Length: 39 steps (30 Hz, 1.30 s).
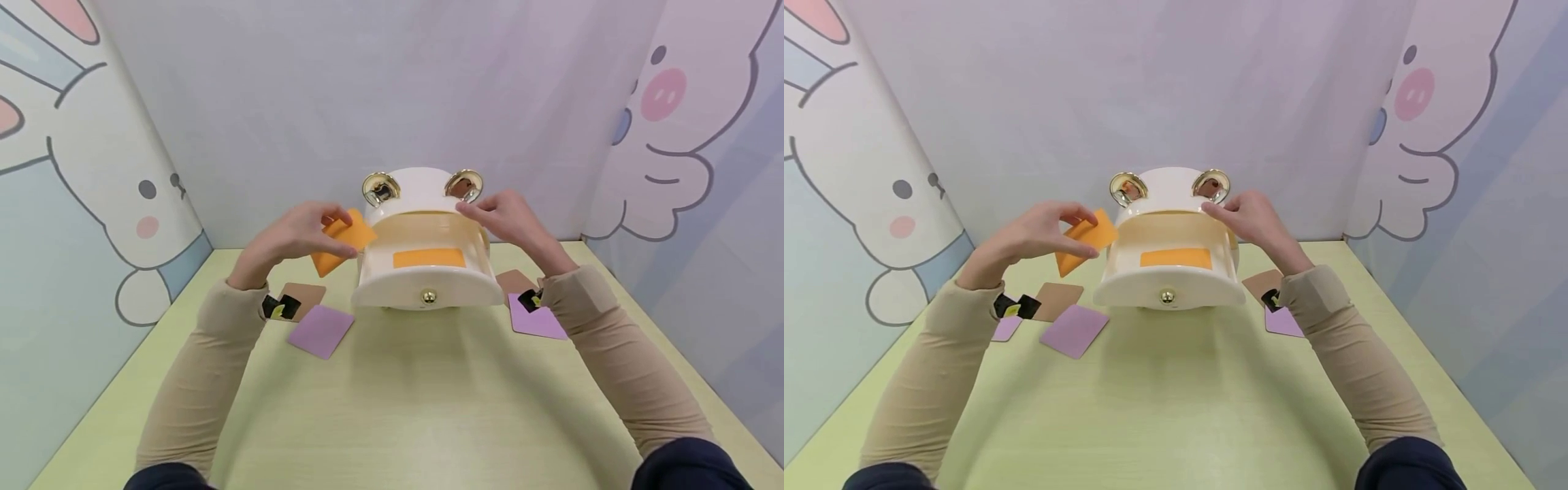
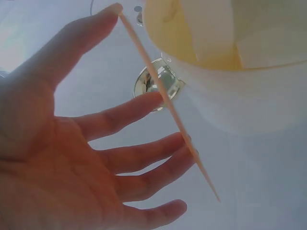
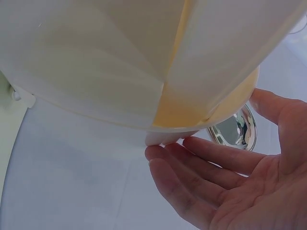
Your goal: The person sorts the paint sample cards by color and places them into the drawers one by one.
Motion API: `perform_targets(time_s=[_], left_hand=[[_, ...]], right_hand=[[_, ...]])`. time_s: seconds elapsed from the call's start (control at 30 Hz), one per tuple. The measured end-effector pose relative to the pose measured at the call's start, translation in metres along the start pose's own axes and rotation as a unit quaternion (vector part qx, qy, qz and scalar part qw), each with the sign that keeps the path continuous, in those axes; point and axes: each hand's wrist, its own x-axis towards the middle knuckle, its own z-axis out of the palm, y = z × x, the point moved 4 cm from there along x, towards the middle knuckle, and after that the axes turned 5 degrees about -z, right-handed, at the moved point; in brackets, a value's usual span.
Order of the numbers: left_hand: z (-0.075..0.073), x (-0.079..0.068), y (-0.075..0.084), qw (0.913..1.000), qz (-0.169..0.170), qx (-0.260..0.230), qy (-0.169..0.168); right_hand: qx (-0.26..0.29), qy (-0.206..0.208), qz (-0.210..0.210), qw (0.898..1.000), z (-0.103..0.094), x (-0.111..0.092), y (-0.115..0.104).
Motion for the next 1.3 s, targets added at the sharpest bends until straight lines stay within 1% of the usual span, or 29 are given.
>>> perform_targets(time_s=[0.27,0.43,0.67,0.8,1.0,1.3], left_hand=[[0.0,0.004,0.03,0.9994,0.031,0.015,0.0],[0.001,0.008,0.046,0.9984,0.052,0.024,0.0],[0.009,0.017,0.063,0.995,0.089,0.046,-0.002],[0.014,0.021,0.074,0.9931,0.104,0.055,-0.006],[0.02,0.026,0.083,0.9923,0.109,0.056,-0.017],[0.026,0.027,0.088,0.9901,0.121,0.066,-0.025]], right_hand=[[-0.001,-0.002,-0.007,1.0,-0.002,0.0,0.001],[0.0,0.001,-0.011,1.0,-0.002,0.0,0.002],[-0.001,-0.001,-0.01,1.0,-0.001,0.0,0.002],[-0.001,-0.001,-0.008,1.0,-0.001,0.001,0.003],[-0.001,0.002,-0.004,1.0,-0.002,0.001,0.002],[-0.005,0.004,-0.005,1.0,0.0,0.003,0.003]])
